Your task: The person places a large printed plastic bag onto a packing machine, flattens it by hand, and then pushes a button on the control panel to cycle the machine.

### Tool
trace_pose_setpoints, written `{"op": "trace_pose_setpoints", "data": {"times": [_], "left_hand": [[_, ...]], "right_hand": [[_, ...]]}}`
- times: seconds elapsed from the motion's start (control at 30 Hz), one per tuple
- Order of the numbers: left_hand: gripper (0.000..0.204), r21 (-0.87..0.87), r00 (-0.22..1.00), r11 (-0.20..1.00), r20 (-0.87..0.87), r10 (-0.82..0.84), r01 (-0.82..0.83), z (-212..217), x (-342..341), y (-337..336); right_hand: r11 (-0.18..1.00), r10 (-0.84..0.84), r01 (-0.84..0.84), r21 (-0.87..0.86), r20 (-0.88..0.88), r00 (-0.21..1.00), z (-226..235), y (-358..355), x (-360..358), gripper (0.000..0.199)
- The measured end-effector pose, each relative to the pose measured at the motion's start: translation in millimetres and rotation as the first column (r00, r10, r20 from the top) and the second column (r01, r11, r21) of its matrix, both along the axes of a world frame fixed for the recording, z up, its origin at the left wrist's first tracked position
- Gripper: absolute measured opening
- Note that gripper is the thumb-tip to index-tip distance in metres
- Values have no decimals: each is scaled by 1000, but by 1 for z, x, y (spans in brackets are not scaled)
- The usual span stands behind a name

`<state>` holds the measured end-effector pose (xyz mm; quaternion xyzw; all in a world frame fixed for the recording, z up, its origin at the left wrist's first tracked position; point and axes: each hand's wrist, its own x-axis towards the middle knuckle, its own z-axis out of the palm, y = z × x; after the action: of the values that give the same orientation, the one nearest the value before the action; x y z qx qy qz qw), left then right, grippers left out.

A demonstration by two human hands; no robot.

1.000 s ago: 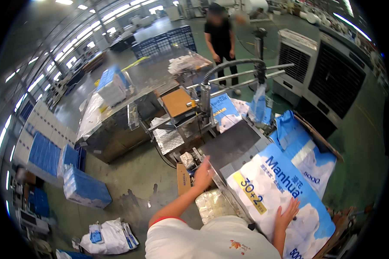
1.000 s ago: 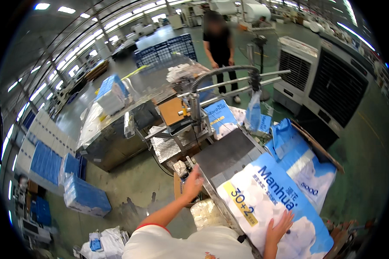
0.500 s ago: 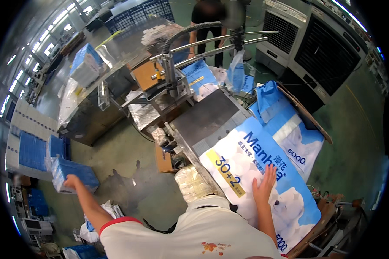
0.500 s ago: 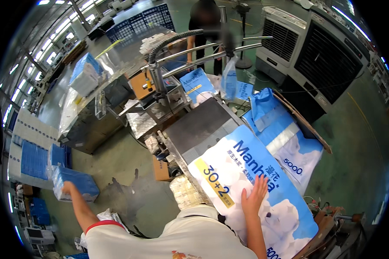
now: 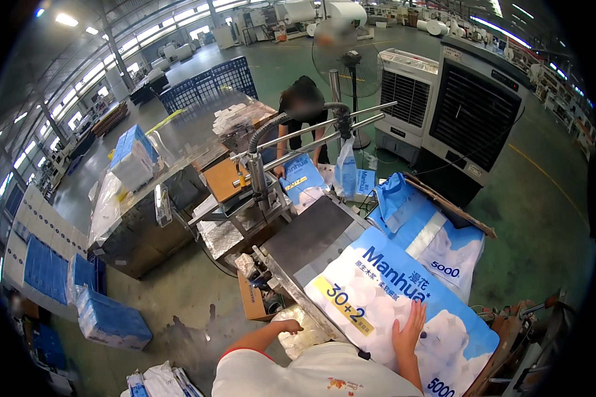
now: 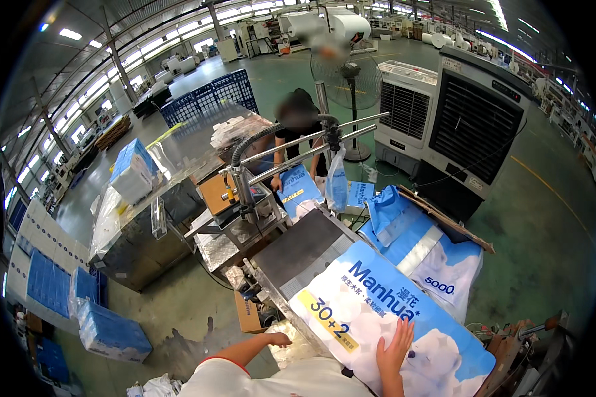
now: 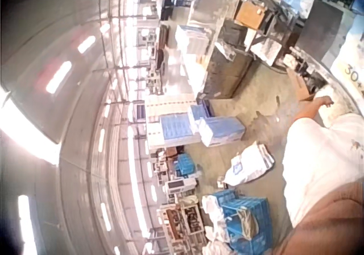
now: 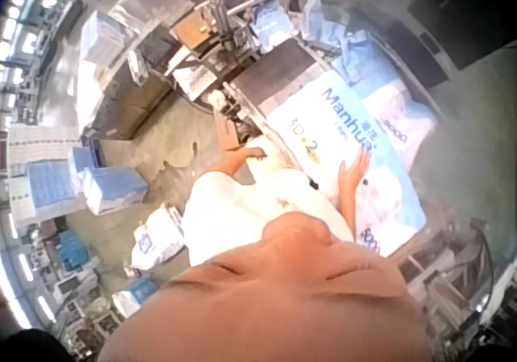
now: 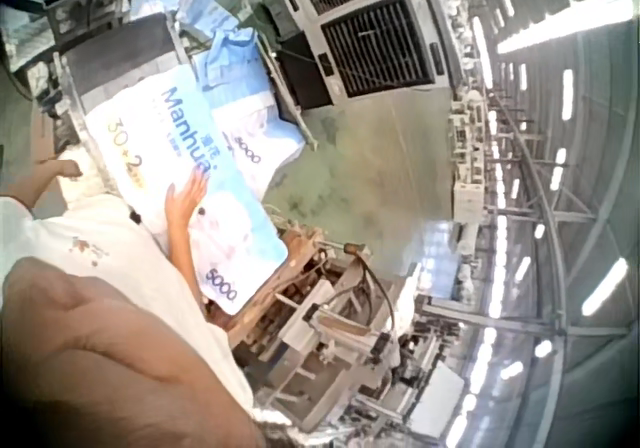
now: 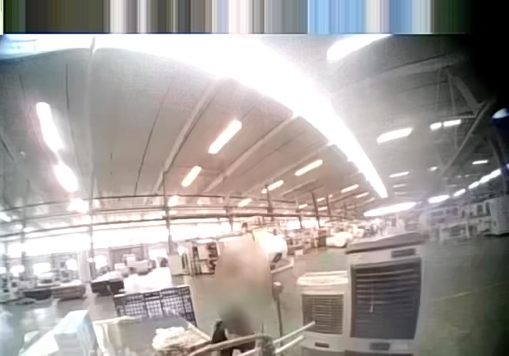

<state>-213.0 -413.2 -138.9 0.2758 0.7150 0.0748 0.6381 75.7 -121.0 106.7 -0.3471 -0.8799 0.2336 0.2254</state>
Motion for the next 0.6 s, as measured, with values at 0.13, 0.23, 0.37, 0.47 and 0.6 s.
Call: {"op": "trace_pose_setpoints", "data": {"times": [0.13,0.23,0.37,0.47,0.6], "left_hand": [[46,242,923,916,-295,-246,321,0,26,6],[37,273,848,819,-336,-410,505,-58,35,-38],[27,199,779,755,-235,-582,624,-74,40,-65],[14,112,828,824,-164,-536,556,-72,44,-73],[17,211,689,656,-266,-674,724,-72,43,-71]], "right_hand": [[998,-66,66,-12,-19,998,-7,-8,18,71],[999,-41,40,-29,-23,999,-5,-17,19,70],[998,-58,58,-30,-9,998,-10,-27,22,67],[998,-65,63,26,49,997,-20,-31,26,65],[998,-65,64,9,47,997,-17,-34,24,62]]}}
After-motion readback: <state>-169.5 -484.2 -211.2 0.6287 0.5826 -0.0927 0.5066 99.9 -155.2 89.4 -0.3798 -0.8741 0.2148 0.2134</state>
